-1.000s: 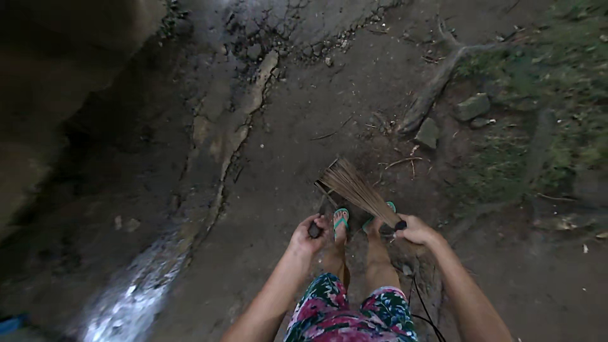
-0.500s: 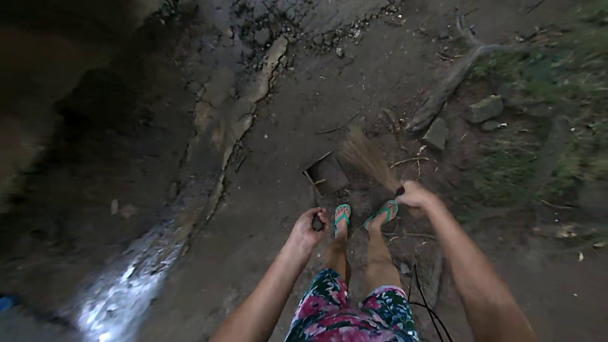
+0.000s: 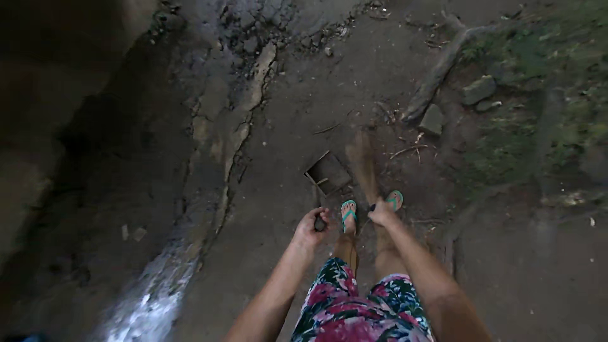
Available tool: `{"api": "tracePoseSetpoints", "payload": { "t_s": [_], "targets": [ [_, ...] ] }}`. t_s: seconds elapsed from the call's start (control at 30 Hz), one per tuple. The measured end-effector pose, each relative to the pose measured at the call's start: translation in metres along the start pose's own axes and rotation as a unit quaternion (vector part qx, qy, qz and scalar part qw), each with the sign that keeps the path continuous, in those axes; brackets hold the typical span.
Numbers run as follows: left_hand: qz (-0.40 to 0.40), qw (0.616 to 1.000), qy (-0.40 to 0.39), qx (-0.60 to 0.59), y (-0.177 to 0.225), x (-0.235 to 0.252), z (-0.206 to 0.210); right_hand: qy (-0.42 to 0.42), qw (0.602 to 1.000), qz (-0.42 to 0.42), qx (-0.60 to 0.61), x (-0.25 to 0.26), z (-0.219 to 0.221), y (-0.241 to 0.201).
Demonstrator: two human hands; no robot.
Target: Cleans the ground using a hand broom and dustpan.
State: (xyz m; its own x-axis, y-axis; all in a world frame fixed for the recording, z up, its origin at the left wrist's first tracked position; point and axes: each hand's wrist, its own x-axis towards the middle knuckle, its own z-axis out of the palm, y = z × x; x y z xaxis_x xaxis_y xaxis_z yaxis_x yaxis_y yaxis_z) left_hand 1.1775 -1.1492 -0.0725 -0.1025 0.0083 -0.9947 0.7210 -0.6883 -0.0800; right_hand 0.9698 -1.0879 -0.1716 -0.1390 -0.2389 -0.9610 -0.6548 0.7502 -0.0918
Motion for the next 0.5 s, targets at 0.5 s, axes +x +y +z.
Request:
{"api": "tracePoseSetpoints", "payload": {
  "t_s": [0.5],
  "targets": [
    [-0.050,0.984,-0.015,0.168,-0.009,-0.078,-0.032,0.006,0.945,-0.023,0.325,-0.119,0.119,0.138]
  ]
}}
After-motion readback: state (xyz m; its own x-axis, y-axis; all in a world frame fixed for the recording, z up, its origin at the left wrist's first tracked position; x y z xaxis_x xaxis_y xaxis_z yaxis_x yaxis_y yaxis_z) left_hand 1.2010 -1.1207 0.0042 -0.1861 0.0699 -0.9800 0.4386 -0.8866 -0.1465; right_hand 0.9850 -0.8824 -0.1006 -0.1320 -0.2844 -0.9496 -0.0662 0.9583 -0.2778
